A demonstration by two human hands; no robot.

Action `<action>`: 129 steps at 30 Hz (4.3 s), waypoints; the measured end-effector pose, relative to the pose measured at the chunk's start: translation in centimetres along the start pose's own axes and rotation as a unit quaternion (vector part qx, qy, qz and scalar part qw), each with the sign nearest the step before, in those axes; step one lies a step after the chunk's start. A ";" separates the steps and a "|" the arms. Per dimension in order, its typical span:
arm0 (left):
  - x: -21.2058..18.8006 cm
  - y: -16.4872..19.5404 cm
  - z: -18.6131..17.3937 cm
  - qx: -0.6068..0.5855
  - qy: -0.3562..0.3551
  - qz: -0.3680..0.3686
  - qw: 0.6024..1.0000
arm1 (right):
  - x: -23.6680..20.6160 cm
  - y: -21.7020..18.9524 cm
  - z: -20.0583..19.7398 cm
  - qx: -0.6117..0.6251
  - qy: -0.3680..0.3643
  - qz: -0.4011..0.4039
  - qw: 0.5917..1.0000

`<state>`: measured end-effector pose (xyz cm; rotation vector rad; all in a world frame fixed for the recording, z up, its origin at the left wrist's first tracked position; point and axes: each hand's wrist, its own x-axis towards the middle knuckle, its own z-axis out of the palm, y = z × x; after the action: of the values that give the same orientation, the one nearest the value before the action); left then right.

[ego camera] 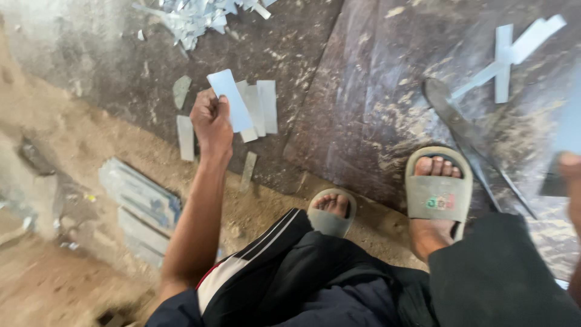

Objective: The person cuts thin metal strips into small rectangular pieces using shears, working one piece at a time on a workbench. They pick up each strip, trim it into smaller rectangles, and set the finished pieces in a pile while offcuts accumulate nearby.

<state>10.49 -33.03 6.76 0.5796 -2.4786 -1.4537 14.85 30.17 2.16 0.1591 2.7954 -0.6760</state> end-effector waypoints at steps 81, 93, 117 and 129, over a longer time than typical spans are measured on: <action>-4.1 10.0 30.5 -0.200 -0.385 -0.218 0.874 | 4.7 -12.2 5.2 0.241 0.081 -0.039 0.966; -4.0 9.5 28.3 -0.289 -0.373 -0.208 0.857 | 2.2 -8.4 2.4 0.235 0.145 -0.091 0.957; -0.7 8.3 28.6 -0.494 -0.201 -0.214 0.818 | -2.0 0.4 3.3 0.046 -0.372 0.158 0.914; 0.5 13.0 31.6 -0.537 -0.190 -0.190 0.800 | -1.7 -4.0 -0.6 0.190 -0.236 0.140 0.943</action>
<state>-4.65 -2.64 2.53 0.5461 -1.2775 -2.9582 15.70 26.82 4.83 0.4013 2.1125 -1.0173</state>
